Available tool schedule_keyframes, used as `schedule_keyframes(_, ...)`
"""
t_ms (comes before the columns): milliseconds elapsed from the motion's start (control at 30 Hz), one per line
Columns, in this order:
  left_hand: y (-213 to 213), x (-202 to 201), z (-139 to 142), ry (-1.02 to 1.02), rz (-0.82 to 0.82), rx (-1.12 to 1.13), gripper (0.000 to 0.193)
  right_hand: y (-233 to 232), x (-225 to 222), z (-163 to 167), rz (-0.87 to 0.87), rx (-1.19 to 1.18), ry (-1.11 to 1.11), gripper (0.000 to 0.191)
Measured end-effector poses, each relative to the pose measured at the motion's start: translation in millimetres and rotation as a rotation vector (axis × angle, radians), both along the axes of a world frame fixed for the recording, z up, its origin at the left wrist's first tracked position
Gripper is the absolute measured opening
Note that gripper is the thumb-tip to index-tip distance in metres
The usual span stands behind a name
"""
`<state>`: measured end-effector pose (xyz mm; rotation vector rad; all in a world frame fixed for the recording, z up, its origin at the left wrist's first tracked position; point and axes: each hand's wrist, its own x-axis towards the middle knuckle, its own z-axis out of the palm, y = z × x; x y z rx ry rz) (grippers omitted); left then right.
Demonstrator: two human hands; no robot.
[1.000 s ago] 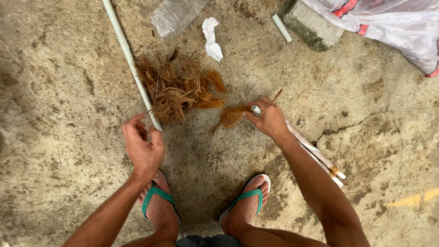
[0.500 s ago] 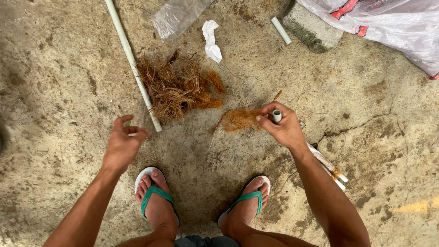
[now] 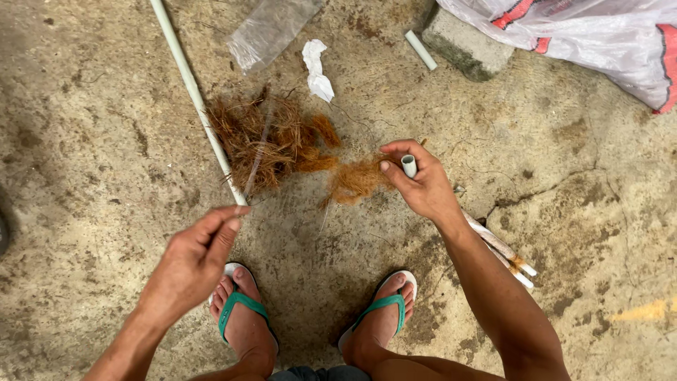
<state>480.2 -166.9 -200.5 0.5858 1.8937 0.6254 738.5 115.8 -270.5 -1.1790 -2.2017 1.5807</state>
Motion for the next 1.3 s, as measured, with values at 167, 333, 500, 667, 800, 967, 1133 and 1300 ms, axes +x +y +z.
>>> schedule_keyframes(167, 6.4, 22.8, -2.4, -0.136, -0.215, 0.146, 0.036, 3.4, -1.7, -0.6, -0.005, -0.068, 0.151, 0.018)
schedule_keyframes(333, 14.4, 37.7, -11.7, -0.127, -0.379, 0.059, 0.040, 10.0, 6.2, 6.1, 0.020, -0.094, 0.221, 0.015)
schedule_keyframes(500, 16.6, 40.6, -18.5, -0.164, -0.400, 0.054, 0.039, 17.6, 18.5, 13.3, -0.056, -0.321, 0.287, 0.020)
schedule_keyframes(667, 17.5, 39.6, -20.3, -0.161, -0.417, 0.058, 0.037, 24.6, 32.2, 10.7, -0.039, -0.381, 0.399, 0.025)
schedule_keyframes(800, 18.1, 39.9, -24.0, -0.148, -0.438, -0.038, 0.034, 25.3, 38.3, 7.2, 0.010, -0.379, 0.440, 0.028)
schedule_keyframes(967, 15.3, 40.6, -33.4, -0.152, -0.397, 0.189, 0.034, 25.1, 40.6, 9.0, 0.022, -0.346, 0.414, 0.026)
schedule_keyframes(1133, 14.5, 40.2, -37.7, -0.137, -0.402, 0.099, 0.038, 23.5, 40.8, 11.1, 0.008, -0.311, 0.348, 0.025)
schedule_keyframes(1300, 19.0, 41.7, -33.8, -0.146, -0.401, 0.015, 0.040, 20.9, 39.5, 13.0, -0.019, -0.275, 0.281, 0.021)
